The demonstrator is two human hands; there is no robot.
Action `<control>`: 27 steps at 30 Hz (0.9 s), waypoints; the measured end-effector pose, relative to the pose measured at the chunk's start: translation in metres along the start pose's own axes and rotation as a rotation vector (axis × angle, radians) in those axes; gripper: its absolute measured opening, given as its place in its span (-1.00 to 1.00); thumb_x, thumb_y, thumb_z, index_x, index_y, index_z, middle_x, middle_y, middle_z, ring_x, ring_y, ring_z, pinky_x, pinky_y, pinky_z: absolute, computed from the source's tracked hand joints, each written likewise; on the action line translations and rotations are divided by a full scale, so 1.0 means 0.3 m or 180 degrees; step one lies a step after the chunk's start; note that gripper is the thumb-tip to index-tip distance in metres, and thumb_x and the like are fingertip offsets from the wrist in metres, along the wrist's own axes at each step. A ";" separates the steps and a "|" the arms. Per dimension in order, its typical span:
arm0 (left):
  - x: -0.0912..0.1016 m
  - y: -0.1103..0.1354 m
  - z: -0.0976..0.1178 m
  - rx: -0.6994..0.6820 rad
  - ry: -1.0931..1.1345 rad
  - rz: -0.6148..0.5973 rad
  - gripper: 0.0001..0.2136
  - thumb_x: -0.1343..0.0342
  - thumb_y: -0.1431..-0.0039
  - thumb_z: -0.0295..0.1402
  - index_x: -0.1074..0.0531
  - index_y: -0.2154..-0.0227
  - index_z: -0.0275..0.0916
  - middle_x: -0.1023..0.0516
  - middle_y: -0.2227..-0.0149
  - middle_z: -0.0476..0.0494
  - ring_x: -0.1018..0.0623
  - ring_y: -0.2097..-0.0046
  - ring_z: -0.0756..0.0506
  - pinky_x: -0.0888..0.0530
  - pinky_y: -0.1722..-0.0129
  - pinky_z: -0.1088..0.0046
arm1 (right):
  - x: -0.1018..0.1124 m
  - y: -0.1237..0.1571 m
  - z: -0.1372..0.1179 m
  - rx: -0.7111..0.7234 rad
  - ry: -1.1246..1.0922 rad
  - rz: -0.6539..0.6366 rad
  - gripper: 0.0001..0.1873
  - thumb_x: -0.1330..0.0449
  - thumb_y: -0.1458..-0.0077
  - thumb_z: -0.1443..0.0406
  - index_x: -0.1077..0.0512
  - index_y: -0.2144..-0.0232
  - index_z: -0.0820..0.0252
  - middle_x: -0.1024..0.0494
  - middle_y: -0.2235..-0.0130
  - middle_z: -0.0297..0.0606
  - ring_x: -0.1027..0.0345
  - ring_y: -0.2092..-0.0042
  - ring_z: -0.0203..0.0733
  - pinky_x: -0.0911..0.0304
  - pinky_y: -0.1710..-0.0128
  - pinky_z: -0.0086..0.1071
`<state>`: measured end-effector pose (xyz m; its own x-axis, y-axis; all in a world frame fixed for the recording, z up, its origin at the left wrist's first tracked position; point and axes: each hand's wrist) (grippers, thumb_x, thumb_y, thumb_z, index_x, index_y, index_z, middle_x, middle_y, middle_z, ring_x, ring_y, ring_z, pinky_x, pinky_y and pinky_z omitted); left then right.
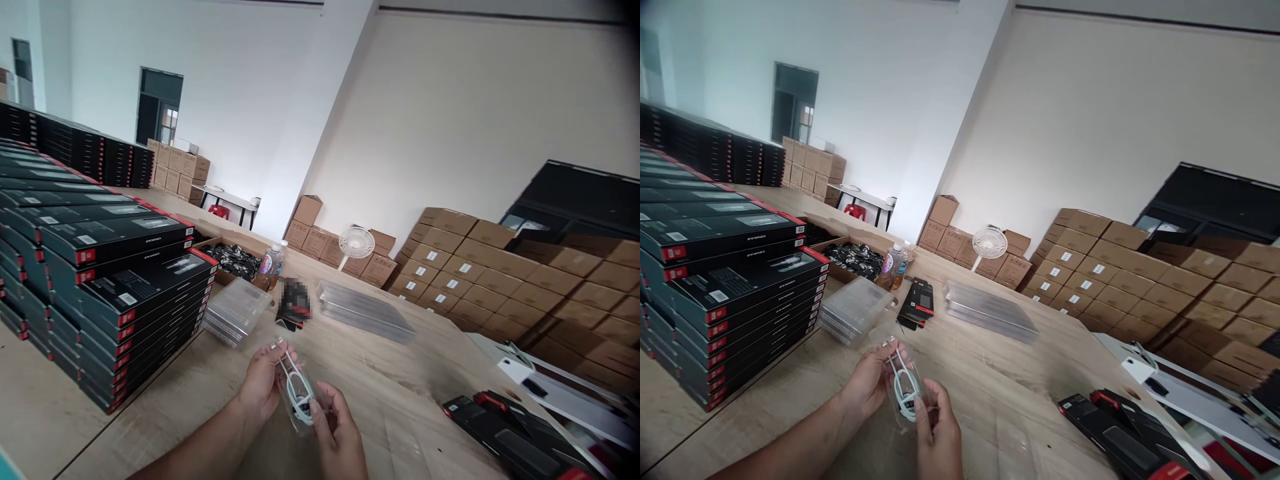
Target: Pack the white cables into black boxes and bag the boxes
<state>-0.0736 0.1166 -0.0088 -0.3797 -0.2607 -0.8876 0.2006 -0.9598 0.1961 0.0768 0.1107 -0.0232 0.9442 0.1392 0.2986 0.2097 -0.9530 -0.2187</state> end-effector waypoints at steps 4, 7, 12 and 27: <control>0.008 -0.006 -0.003 0.0069 -0.0148 -0.0055 -0.85 -0.24 -0.04 -0.36 -0.38 0.45 -0.30 -0.51 0.52 -0.04 -0.53 0.50 0.00 -0.46 0.45 0.48 | -0.002 0.000 0.022 -0.0054 0.0026 -0.0017 -0.51 -0.22 0.02 0.01 -0.37 0.13 0.19 -0.55 0.34 -0.24 -0.41 0.36 -0.14 -0.31 0.42 -0.37; 0.002 0.001 -0.003 0.0141 -0.0343 -0.0174 -0.80 -0.31 0.05 -0.37 -0.38 0.48 -0.30 -0.51 0.52 -0.04 -0.51 0.52 0.00 -0.46 0.45 0.46 | 0.025 -0.008 0.012 -0.0303 -0.0367 -0.0723 -0.53 -0.27 0.05 0.03 -0.41 0.16 0.19 -0.55 0.36 -0.25 -0.41 0.33 -0.11 -0.29 0.44 -0.37; -0.026 0.041 -0.021 0.0265 -0.0663 -0.0440 -0.72 -0.40 0.22 -0.35 -0.40 0.51 -0.32 -0.53 0.54 -0.09 -0.50 0.54 -0.02 -0.39 0.50 0.49 | 0.057 -0.018 -0.050 -0.0196 -0.0710 -0.0895 -0.61 -0.25 -0.01 0.05 -0.46 0.17 0.16 -0.58 0.24 -0.22 -0.43 0.17 -0.08 -0.30 0.16 -0.29; -0.001 0.035 -0.047 0.0593 -0.1060 -0.0431 -0.74 -0.37 0.19 -0.32 -0.39 0.50 -0.30 -0.53 0.56 -0.07 -0.51 0.54 -0.03 -0.35 0.52 0.52 | 0.014 0.001 -0.027 0.0149 0.0068 -0.0465 -0.59 -0.20 -0.05 0.13 -0.44 0.08 0.21 -0.59 0.32 -0.21 -0.44 0.31 -0.10 -0.33 0.26 -0.30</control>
<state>-0.0587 0.1080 -0.0123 -0.6695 -0.1204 -0.7329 -0.0268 -0.9822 0.1859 0.0787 0.1089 -0.0146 0.8973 0.2692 0.3498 0.3564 -0.9093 -0.2146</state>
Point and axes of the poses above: each hand's wrist, its own y-axis away from the middle knuckle, its own x-axis out of the back of the hand, z = x × y
